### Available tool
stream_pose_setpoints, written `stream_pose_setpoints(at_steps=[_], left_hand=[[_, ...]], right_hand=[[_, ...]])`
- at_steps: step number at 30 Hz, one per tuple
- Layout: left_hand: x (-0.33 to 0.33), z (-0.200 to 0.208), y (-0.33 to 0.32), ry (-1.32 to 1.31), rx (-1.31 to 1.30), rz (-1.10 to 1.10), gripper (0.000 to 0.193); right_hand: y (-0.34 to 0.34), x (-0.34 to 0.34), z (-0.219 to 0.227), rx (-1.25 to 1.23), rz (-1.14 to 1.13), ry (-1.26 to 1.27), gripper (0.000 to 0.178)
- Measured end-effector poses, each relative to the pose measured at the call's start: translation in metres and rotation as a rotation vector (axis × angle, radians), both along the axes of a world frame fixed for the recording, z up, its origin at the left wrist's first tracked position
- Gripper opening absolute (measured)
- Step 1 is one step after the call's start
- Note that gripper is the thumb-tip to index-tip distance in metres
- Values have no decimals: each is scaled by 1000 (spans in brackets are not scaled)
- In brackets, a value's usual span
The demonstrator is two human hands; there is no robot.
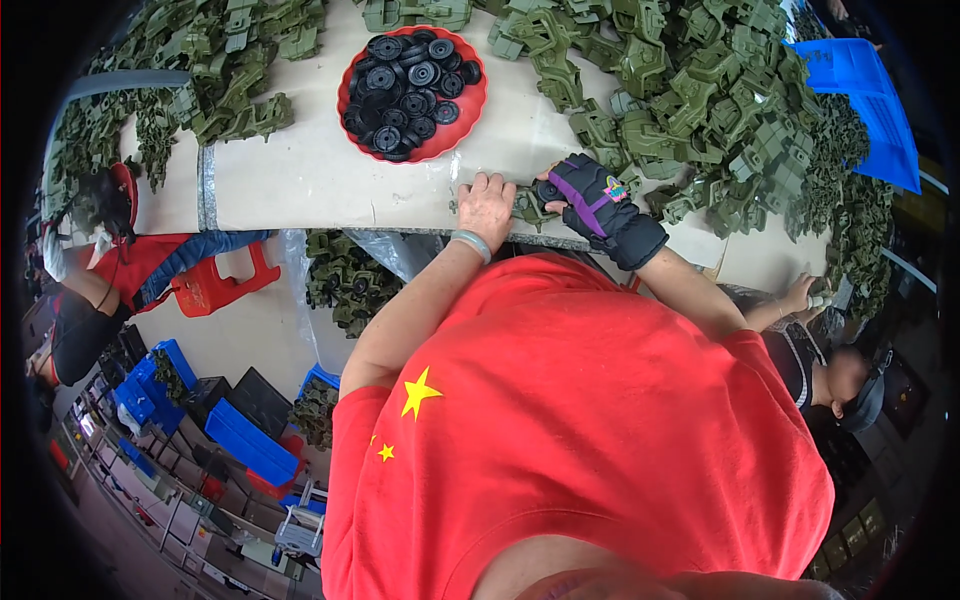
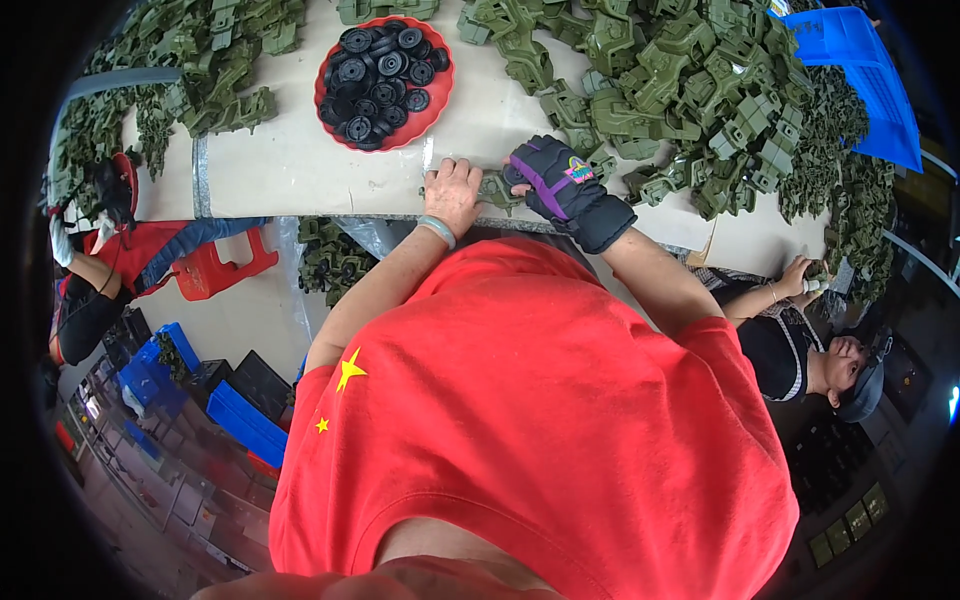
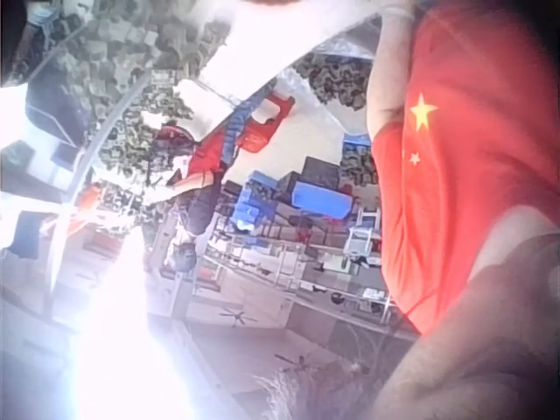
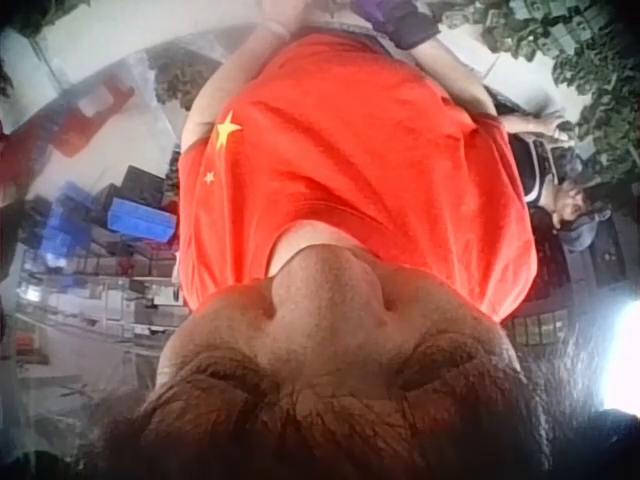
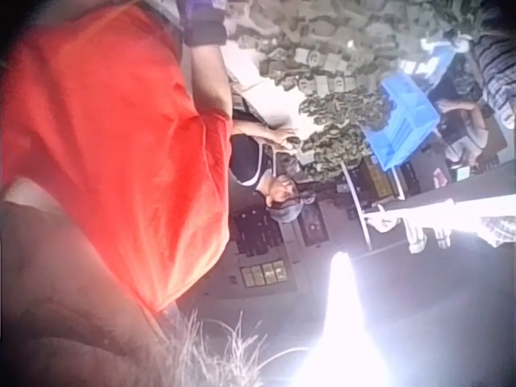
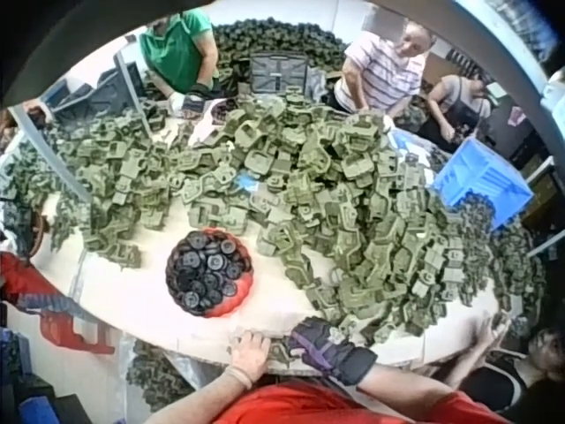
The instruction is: The person assembles plastic toy tanks by attaching plastic wheels and other components by hand.
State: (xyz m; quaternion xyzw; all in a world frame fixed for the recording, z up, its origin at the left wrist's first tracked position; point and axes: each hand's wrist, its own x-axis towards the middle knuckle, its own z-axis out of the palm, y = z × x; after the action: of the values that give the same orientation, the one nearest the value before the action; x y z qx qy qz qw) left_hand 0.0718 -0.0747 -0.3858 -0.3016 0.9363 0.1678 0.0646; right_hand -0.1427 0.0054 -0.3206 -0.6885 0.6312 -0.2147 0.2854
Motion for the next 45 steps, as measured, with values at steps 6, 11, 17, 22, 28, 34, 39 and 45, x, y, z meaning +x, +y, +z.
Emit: stream_pose_setpoints(at_steps=[6,11,17,22,28,34,39,45], left_hand=[[2,-5,2,40,-18,-1,49],[1,-3,1,36,-18,-2,50],[1,-4,3,54,-19,2,51],[0,-3,1,69,-11,1,51],[2,-7,0,80,-33,2,51],[4,-7,1,149,-41,-40,50],[10,-19,3,172,-36,-22,48],[9,-21,1,229,-66,-42,36]], right_hand=[[2,-2,6,-46,-68,-11,45],[9,-4,8,43,-52,-18,48],[7,0,5,90,-55,-2,49],[2,1,9,20,-39,47,44],[-19,3,6,-45,-201,-56,41],[-52,20,-36,-114,17,119,23],[-59,27,-20,19,89,196,32],[-55,27,-25,102,-152,96,36]])
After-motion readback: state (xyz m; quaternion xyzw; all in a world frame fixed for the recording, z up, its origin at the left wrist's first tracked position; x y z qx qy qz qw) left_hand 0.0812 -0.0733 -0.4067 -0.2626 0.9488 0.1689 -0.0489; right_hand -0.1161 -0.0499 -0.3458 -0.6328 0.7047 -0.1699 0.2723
